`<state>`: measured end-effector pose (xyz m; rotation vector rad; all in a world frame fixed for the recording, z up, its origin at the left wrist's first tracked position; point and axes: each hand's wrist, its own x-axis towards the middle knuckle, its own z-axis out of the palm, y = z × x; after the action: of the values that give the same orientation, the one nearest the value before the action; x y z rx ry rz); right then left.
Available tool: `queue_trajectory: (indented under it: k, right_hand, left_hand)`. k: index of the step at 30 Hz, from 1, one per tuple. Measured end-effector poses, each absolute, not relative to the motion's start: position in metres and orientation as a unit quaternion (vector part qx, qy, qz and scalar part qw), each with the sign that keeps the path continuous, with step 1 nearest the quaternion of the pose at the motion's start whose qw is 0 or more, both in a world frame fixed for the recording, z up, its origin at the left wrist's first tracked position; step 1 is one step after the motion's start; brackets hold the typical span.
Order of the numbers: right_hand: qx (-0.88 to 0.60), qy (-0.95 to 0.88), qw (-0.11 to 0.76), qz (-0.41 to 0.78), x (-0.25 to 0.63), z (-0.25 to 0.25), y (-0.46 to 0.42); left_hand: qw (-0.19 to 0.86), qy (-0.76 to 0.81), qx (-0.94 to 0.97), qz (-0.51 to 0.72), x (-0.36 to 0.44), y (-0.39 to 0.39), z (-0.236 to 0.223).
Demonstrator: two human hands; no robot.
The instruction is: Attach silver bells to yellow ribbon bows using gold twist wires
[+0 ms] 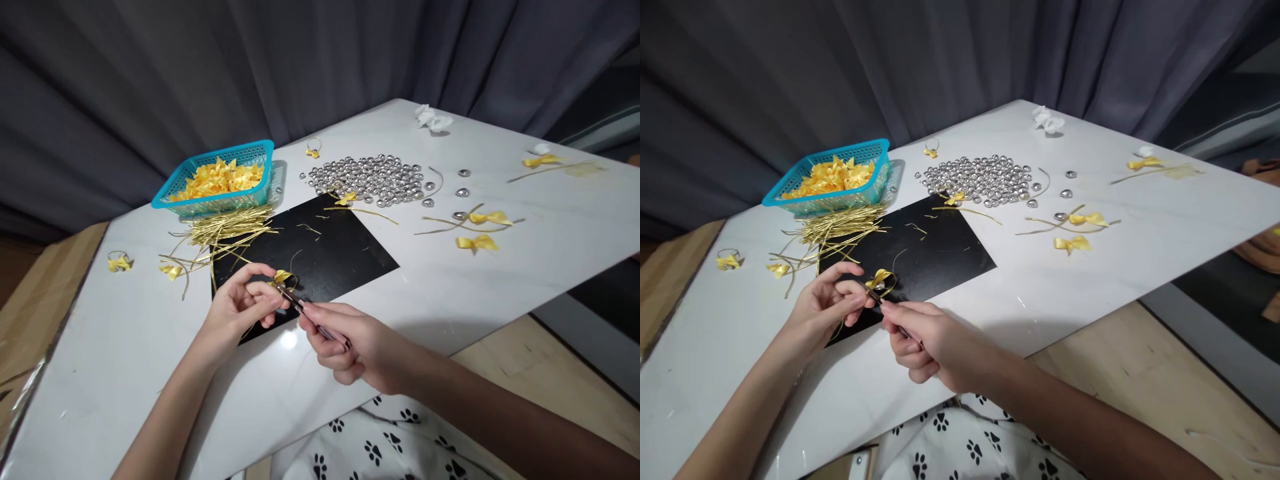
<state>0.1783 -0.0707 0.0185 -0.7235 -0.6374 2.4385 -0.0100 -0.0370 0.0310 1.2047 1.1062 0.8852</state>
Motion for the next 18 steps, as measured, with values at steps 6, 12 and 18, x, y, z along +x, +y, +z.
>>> queue_trajectory:
  k: [6,12,18]
  right_hand:
    - [-0.243,-0.214,0.255,0.911,0.1803,0.0168,-0.0712]
    - [-0.241,-0.207,0.251,0.915,0.1799,0.0174,-0.0698]
    - [-0.240,-0.207,0.251,0.915,0.1798,0.0157,-0.0691]
  left_hand:
    - [0.626,0.454,0.509,0.379,-0.0094,-0.0367,0.0313]
    - [0.635,0.443,0.507,0.378,-0.0114,-0.0375,0.0307]
    - [0.641,0.435,0.509,0.375,-0.0125,-0.0377,0.0311]
